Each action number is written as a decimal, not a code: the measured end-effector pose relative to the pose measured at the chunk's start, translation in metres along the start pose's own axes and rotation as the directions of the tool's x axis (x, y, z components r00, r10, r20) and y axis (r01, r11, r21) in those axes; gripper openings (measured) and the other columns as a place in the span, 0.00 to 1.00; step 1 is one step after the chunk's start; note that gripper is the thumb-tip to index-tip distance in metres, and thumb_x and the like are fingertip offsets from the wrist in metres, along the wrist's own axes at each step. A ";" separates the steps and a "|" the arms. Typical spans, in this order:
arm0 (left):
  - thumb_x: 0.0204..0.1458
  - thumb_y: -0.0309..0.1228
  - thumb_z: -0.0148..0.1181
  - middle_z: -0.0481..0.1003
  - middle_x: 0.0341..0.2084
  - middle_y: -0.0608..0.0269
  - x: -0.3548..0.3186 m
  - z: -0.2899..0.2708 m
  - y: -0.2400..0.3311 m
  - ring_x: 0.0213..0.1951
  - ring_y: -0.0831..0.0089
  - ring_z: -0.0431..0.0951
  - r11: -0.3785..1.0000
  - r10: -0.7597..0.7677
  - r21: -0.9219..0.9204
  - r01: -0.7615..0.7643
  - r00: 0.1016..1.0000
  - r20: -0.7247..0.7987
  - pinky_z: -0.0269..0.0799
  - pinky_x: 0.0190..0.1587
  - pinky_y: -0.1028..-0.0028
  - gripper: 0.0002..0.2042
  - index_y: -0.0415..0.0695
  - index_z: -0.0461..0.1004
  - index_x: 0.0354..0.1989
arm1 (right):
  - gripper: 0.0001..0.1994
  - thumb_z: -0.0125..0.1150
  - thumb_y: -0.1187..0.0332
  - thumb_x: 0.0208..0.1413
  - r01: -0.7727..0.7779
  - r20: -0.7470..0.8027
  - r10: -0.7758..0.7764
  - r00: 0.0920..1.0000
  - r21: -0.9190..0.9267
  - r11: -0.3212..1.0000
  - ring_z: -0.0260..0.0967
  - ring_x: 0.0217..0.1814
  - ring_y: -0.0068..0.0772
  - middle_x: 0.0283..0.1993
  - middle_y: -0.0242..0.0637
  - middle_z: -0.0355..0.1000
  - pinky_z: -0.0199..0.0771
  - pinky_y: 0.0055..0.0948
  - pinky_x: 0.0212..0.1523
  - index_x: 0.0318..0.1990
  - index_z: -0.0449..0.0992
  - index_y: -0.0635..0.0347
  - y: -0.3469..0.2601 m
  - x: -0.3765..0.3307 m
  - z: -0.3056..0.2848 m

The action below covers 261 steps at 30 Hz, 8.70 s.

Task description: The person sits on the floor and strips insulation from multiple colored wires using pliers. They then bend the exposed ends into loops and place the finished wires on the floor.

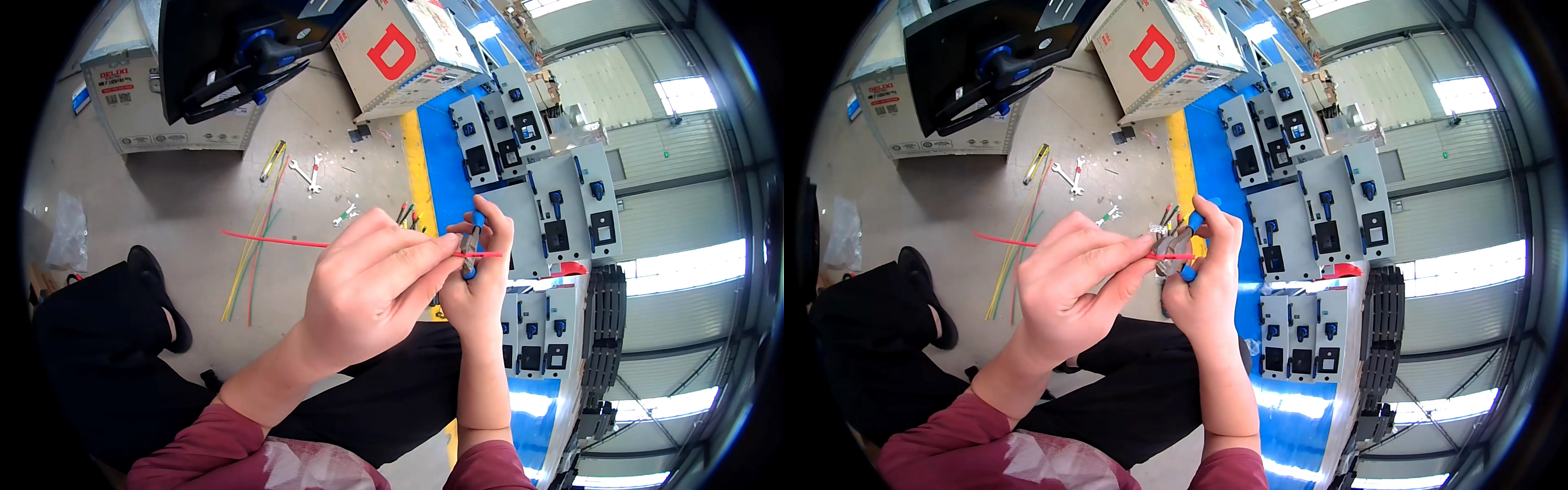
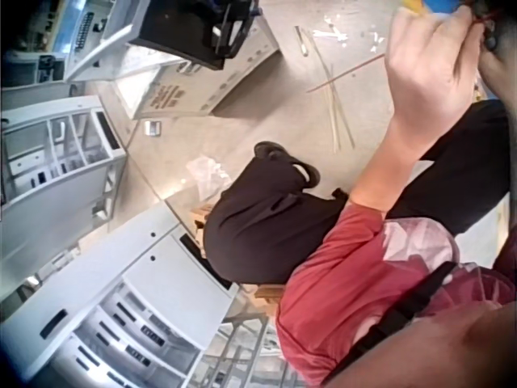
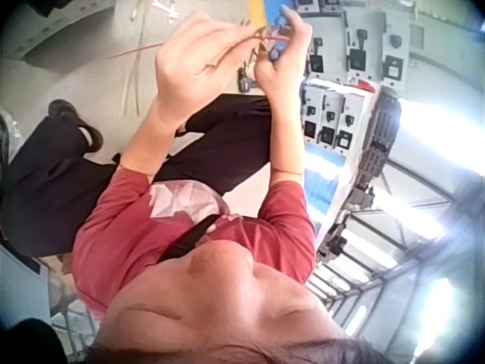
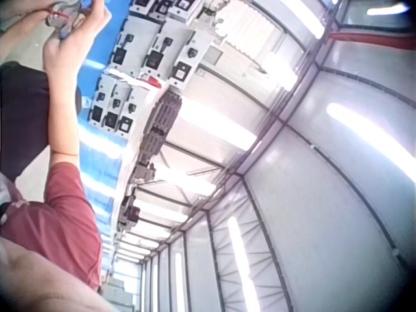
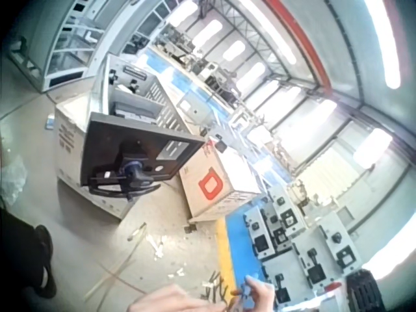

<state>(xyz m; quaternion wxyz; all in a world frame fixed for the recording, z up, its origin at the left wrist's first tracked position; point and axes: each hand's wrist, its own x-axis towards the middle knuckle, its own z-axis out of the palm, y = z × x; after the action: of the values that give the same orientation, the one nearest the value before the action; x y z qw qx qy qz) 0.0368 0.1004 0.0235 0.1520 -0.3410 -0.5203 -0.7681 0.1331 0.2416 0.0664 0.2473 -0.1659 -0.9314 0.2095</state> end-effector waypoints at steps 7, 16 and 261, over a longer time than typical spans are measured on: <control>0.44 0.20 0.78 0.83 0.29 0.58 -0.003 0.001 0.002 0.27 0.65 0.77 1.000 0.017 0.021 -0.017 1.000 0.005 0.72 0.30 0.71 0.13 0.35 0.86 0.41 | 0.29 0.52 0.89 0.53 0.057 -0.007 -0.058 0.998 -0.068 0.996 0.69 0.53 0.36 0.56 0.41 0.65 0.73 0.33 0.57 0.65 0.66 0.62 0.004 -0.003 -0.002; 0.44 0.21 0.78 0.82 0.27 0.58 -0.009 0.001 0.010 0.26 0.64 0.77 1.000 0.025 -0.020 -0.025 1.000 0.005 0.72 0.30 0.71 0.13 0.36 0.85 0.39 | 0.22 0.56 0.84 0.56 0.117 -0.058 -0.133 0.989 -0.216 0.969 0.66 0.53 0.40 0.51 0.43 0.66 0.67 0.33 0.55 0.59 0.70 0.62 0.002 -0.007 -0.007; 0.53 0.13 0.70 0.74 0.30 0.65 0.014 -0.036 -0.033 0.29 0.82 0.76 0.856 -0.479 -0.234 0.462 0.877 -0.020 0.71 0.31 0.82 0.08 0.34 0.86 0.40 | 0.18 0.58 0.87 0.40 0.177 0.263 -0.076 0.962 -0.382 0.907 0.70 0.44 0.55 0.38 0.45 0.69 0.72 0.46 0.42 0.42 0.70 0.64 -0.023 0.039 0.024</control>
<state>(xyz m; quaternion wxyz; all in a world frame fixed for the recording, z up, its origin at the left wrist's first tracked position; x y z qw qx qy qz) -0.0066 0.0830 0.0017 -0.0594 -0.1882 -0.4926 -0.8476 0.0831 0.2308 0.0736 0.1056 -0.1251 -0.9864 0.0158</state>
